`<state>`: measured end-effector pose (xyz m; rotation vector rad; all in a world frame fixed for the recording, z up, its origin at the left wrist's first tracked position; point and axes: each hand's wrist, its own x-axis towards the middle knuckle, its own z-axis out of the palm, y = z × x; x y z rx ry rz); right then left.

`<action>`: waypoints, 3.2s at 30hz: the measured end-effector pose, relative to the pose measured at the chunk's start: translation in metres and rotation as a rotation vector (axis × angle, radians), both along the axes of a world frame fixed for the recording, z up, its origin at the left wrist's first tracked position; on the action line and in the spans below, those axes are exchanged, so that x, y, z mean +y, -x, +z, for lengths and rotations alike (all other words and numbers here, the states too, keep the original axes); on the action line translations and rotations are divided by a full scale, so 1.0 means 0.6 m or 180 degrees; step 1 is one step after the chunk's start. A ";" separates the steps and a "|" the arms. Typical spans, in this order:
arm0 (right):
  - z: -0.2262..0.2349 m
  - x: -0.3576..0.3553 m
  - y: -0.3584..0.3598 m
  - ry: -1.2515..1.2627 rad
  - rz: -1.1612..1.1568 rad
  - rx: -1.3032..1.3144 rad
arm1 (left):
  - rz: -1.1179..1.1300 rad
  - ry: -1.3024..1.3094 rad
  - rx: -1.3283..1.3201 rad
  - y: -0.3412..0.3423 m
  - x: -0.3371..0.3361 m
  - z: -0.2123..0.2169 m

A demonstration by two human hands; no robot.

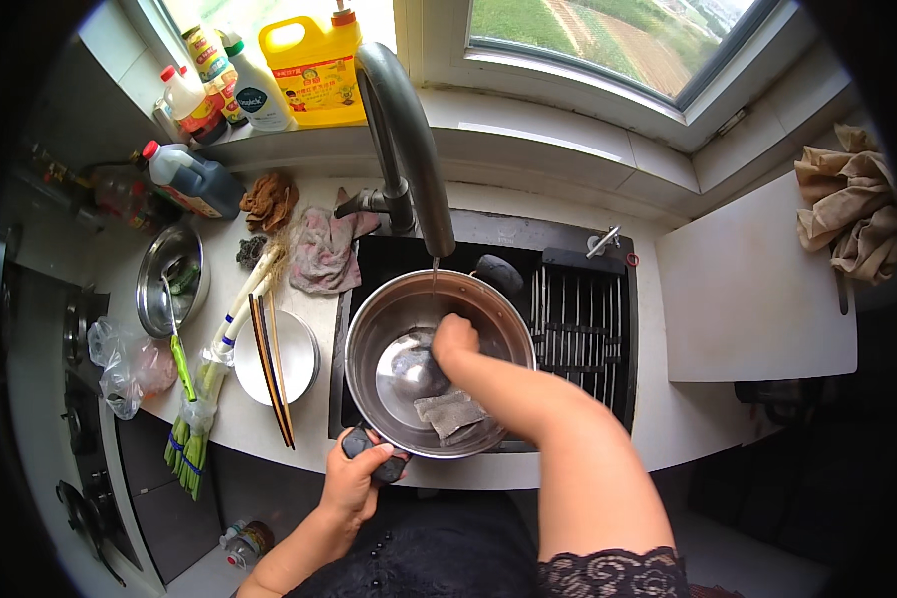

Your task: The person washes a metal pot in the kitchen sink using a sponge and running water. They scrub the interior and exterior surfaces, rinse the pot, and place it on the stovetop. The person then opens a drawer and retrieves a white bowl.

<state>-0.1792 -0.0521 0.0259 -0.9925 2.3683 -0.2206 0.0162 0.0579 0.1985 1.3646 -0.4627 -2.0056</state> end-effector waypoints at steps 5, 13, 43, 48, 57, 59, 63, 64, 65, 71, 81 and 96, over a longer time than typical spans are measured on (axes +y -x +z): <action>-0.020 0.024 -0.045 0.0432 0.2235 0.0228 | -0.0113 -0.0086 0.0071 0.000 0.006 -0.008; 0.034 0.043 0.046 -0.1211 0.4446 0.0402 | 0.0039 -0.0436 0.0070 -0.026 -0.006 -0.028; 0.065 0.041 -0.096 0.0103 -0.0915 -0.2724 | -0.0400 -0.0461 0.0174 -0.027 -0.008 -0.038; 0.046 -0.017 -0.052 0.1067 -0.3446 -0.1667 | -0.0441 -0.0457 0.0141 -0.027 -0.013 -0.035; 0.030 0.072 -0.102 -0.0599 0.0385 -0.3503 | -0.0484 -0.0557 -0.0038 -0.028 -0.028 -0.054; 0.026 0.080 -0.098 -0.0803 0.0829 -0.3485 | -0.0432 -0.0598 0.0011 -0.029 -0.030 -0.054; -0.025 0.009 -0.112 0.0449 -0.1276 -0.3045 | -0.0434 -0.0628 0.0111 -0.027 -0.028 -0.068; -0.072 -0.019 -0.103 0.1044 -0.2142 -0.2843 | -0.0453 -0.0590 0.0075 -0.023 -0.032 -0.072; -0.087 -0.043 -0.083 0.1376 -0.3118 -0.2727 | -0.0417 -0.0558 0.0030 -0.025 -0.035 -0.077; -0.161 -0.061 -0.087 0.1511 -0.3402 -0.2360 | -0.0546 -0.0671 0.0060 -0.007 -0.054 -0.105; -0.097 0.019 -0.118 0.0369 -0.0240 -0.4878 | -0.0311 -0.0586 -0.0395 -0.004 -0.067 -0.175; -0.140 0.043 -0.010 -0.2433 0.3714 -0.0875 | 0.0029 -0.0741 -0.0857 0.020 -0.096 -0.192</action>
